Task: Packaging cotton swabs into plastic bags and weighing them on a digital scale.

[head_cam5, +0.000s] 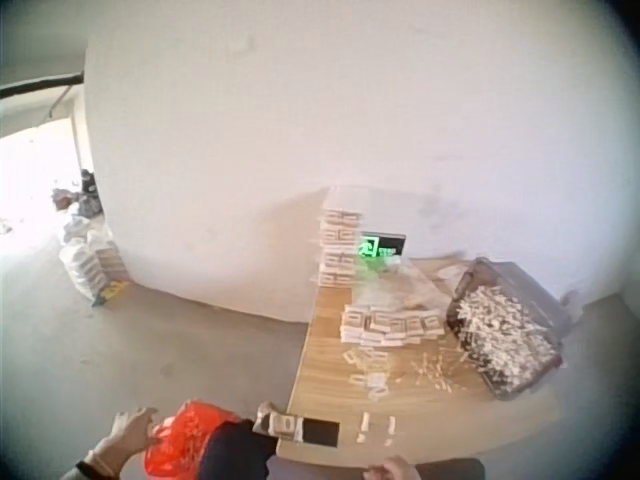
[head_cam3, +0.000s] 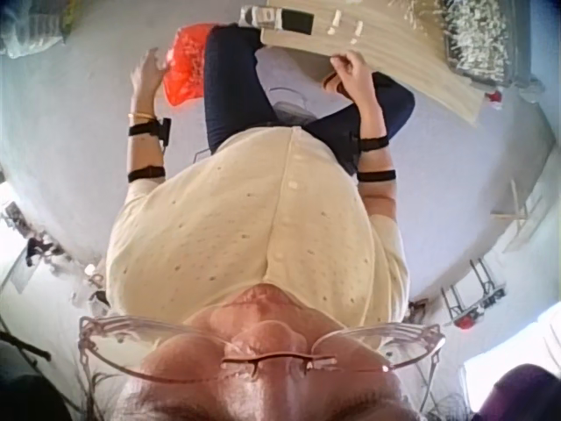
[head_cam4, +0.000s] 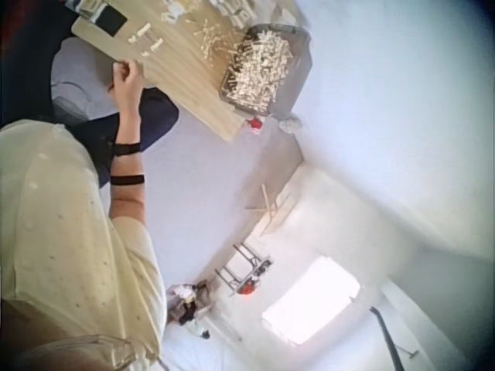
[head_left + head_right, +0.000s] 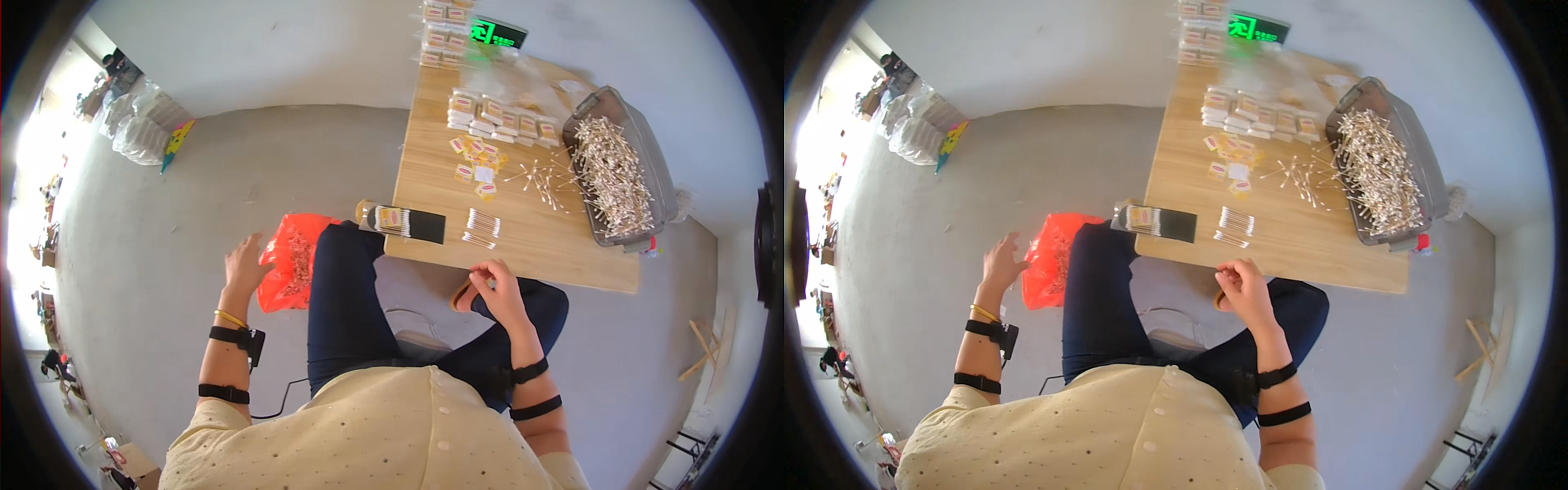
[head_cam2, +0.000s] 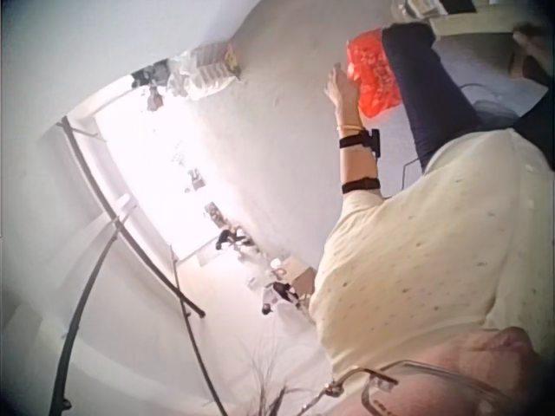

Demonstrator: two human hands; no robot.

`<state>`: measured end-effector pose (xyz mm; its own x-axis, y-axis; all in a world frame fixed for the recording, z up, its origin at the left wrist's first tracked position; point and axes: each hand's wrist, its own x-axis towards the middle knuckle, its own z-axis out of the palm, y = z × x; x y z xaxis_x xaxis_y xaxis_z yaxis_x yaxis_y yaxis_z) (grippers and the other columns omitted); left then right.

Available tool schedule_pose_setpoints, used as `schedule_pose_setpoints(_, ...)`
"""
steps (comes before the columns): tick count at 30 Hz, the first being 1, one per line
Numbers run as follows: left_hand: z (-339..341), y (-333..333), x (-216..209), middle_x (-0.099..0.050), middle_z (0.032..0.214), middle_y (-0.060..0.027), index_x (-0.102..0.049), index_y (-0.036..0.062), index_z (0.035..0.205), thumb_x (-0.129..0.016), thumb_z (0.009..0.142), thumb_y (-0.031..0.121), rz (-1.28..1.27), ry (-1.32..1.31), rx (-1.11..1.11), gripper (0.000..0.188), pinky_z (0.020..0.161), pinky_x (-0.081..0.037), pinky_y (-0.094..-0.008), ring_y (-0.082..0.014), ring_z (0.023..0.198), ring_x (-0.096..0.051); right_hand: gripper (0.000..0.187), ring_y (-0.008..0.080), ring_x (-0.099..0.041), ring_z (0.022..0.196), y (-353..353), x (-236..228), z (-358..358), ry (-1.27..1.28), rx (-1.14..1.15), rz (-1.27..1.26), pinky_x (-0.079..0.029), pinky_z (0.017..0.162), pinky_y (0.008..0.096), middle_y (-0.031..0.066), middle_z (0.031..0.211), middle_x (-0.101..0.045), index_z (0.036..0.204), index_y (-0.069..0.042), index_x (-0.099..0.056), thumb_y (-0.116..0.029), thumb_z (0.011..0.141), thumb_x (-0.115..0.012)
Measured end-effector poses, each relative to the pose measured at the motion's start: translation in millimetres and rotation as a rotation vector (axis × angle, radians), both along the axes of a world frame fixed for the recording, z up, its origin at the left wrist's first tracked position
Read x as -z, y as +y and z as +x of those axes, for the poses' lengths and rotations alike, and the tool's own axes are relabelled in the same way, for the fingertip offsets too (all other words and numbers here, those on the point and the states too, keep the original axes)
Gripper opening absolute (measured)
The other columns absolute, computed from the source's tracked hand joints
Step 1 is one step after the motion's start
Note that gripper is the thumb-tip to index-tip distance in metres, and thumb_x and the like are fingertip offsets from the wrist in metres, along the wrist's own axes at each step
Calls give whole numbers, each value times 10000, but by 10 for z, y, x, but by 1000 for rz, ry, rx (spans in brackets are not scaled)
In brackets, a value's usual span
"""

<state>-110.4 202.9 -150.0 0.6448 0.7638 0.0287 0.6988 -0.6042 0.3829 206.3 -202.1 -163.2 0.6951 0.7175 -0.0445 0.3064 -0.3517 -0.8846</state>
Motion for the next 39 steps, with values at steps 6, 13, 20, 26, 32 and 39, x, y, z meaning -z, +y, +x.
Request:
schedule_pose_setpoints(6,728,-439,-76,-703,852,-114,-679,82,1159,-716,873,94,-71,-65,59,289,724,-551,-411,-296,789,-693,113,237,-636,868,-17,187,167,-153,129,-50,-529,791,344,94,892,-636,969,-34,-698,-92,879,-734)
schedule_pose_setpoints(13,1841,-1341,-1,-704,873,-106,-689,65,1101,-701,857,51,-299,-279,583,244,688,-556,-384,-250,730,-685,77,293,-585,880,70,452,370,-369,196,-159,-490,841,431,67,855,-607,897,-103,-697,-89,833,-738)
schedule_pose_setpoints(20,2355,-1858,362,-689,926,-74,-680,80,1058,-716,857,134,-549,-145,697,211,818,-537,-409,-281,896,-697,77,305,-568,953,223,584,487,-496,188,-197,-489,856,433,55,947,-596,885,-128,-711,-98,824,-747)
schedule_pose_setpoints(26,2494,-1998,490,-578,1140,-109,-538,154,1410,-718,886,199,-196,-37,840,555,936,-488,-429,-295,1109,-606,78,308,-561,948,298,623,627,-489,180,-216,-485,843,437,54,937,-589,890,-139,-717,-116,824,-752)
schedule_pose_setpoints(32,2590,-2087,494,-556,1156,-110,-454,210,1527,-723,899,246,-29,163,907,684,932,-474,-408,-271,1108,-596,69,311,-562,970,318,669,728,-481,137,-261,-469,864,443,50,943,-586,885,-137,-700,-124,835,-747)
schedule_pose_setpoints(39,2521,-2096,539,-551,1152,-93,-436,228,1541,-732,892,258,32,123,925,714,914,-460,-392,-248,1068,-588,75,310,-560,970,363,653,750,-521,106,-269,-450,868,454,49,958,-586,910,-136,-678,-102,857,-719)
